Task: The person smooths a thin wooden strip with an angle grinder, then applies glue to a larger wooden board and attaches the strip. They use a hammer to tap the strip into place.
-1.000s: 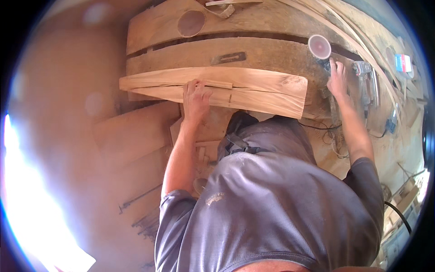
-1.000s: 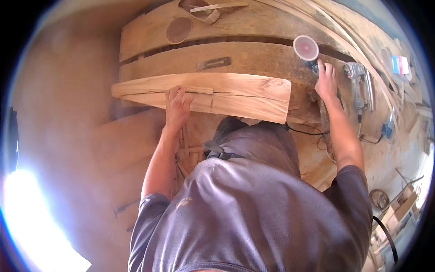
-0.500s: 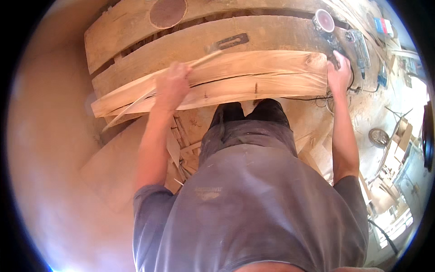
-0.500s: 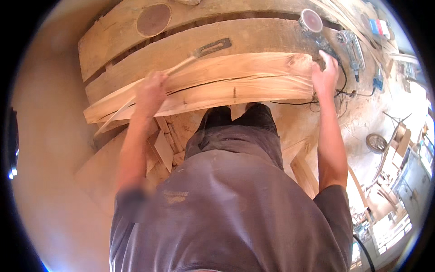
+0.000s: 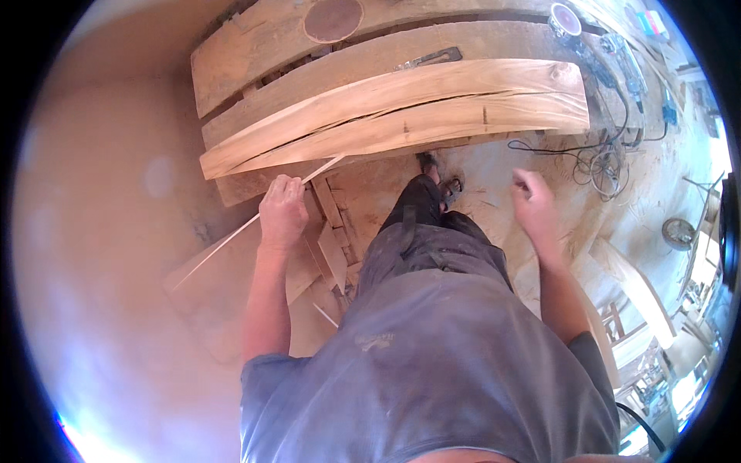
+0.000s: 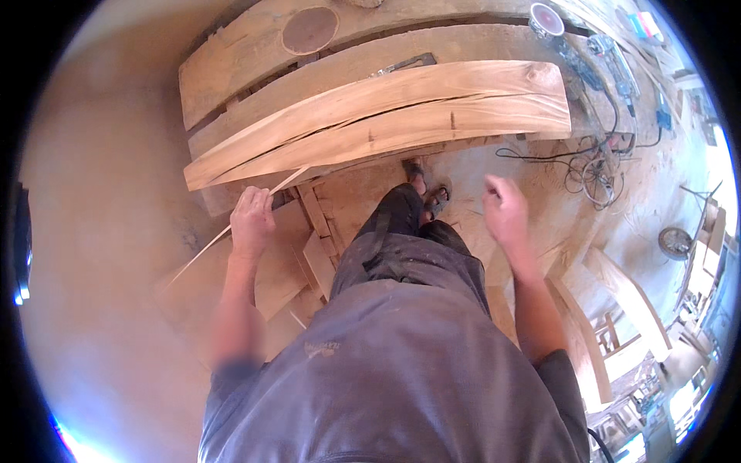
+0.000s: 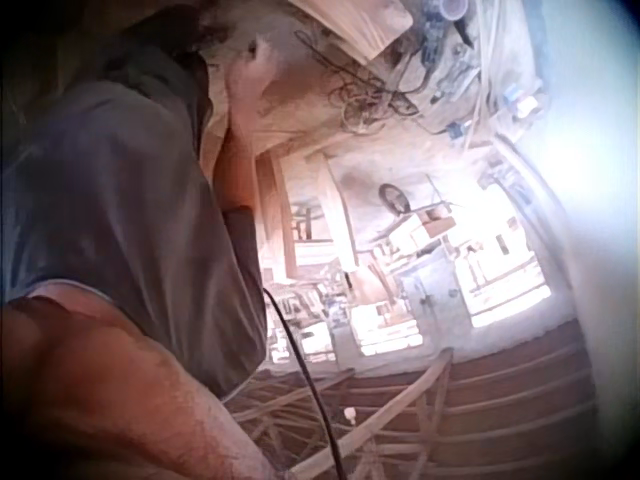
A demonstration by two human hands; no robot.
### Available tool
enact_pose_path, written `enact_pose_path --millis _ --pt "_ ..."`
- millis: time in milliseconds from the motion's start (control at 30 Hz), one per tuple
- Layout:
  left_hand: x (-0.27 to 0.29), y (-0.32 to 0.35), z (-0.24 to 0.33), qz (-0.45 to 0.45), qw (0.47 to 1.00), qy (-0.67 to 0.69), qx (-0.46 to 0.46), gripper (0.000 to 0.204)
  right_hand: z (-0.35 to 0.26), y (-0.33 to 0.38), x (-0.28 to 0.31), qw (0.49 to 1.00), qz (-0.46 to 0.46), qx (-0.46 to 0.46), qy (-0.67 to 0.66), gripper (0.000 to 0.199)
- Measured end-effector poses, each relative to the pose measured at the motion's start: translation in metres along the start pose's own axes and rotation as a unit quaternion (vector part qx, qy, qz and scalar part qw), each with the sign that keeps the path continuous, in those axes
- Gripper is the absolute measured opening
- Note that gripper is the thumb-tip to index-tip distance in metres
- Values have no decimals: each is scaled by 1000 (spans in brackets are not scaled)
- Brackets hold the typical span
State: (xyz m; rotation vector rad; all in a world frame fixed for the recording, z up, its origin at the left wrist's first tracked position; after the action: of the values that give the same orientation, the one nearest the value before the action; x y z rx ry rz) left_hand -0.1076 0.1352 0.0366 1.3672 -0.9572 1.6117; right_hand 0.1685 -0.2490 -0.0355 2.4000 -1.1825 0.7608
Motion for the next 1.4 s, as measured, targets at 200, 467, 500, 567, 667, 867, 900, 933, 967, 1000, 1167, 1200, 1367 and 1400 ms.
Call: enact_pose_path --millis 200,467,500,567,667,867,900,933,967,1000,1167,1200,1367,1400 --pt "-11 -41 5 32 998 30 -50 9 -55 51 -57 998 -52 -7 -22 29" --pt "-48 -88 -2 43 988 44 -138 6 -104 32 -107 998 -14 -51 -19 24" --pt "-51 -85 -3 34 987 53 -146 7 -109 26 -115 998 -13 -61 -18 24" --pt "-54 -86 -5 18 984 61 -164 12 -119 7 -131 996 -8 -83 -14 23" --pt "-55 -91 -13 1 979 70 -192 21 -145 -26 -147 996 28 -72 -46 23" --pt "-59 -102 -17 4 968 96 -232 22 -168 -83 -180 990 67 -94 -85 25" --pt "-58 -103 -15 16 966 102 -238 20 -170 -91 -184 989 65 -102 -88 25" --pt "-58 -105 -14 13 966 104 -235 19 -168 -97 -188 988 69 -109 -83 24" --pt "-59 -106 -14 9 966 107 -233 19 -165 -102 -192 988 71 -118 -76 23" --pt "-59 -107 -14 4 967 111 -231 19 -163 -106 -195 987 73 -126 -70 22" --pt "-60 -111 -18 -25 971 117 -208 19 -158 -119 -202 985 42 -154 -61 21" --pt "-61 -111 -19 -27 974 115 -194 19 -155 -122 -206 987 34 -145 -53 21" --pt "-60 -107 -15 -10 973 114 -199 14 -149 -128 -198 989 -31 -142 8 20" --pt "-58 -107 -14 10 977 98 -190 15 -144 -128 -197 984 -34 -173 -21 17"
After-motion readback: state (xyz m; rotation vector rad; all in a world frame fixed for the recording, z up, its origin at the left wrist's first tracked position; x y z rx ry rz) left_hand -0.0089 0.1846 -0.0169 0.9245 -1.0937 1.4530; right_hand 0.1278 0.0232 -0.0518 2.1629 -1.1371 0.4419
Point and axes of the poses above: each hand's wrist, its own y-axis away from the middle knuckle, its own x-axis out of the back of the hand, z = x × y, the point moved 5 cm from there along -y, towards the middle knuckle, and after that the axes turned 1 degree about -y, right-handed, at the moved point
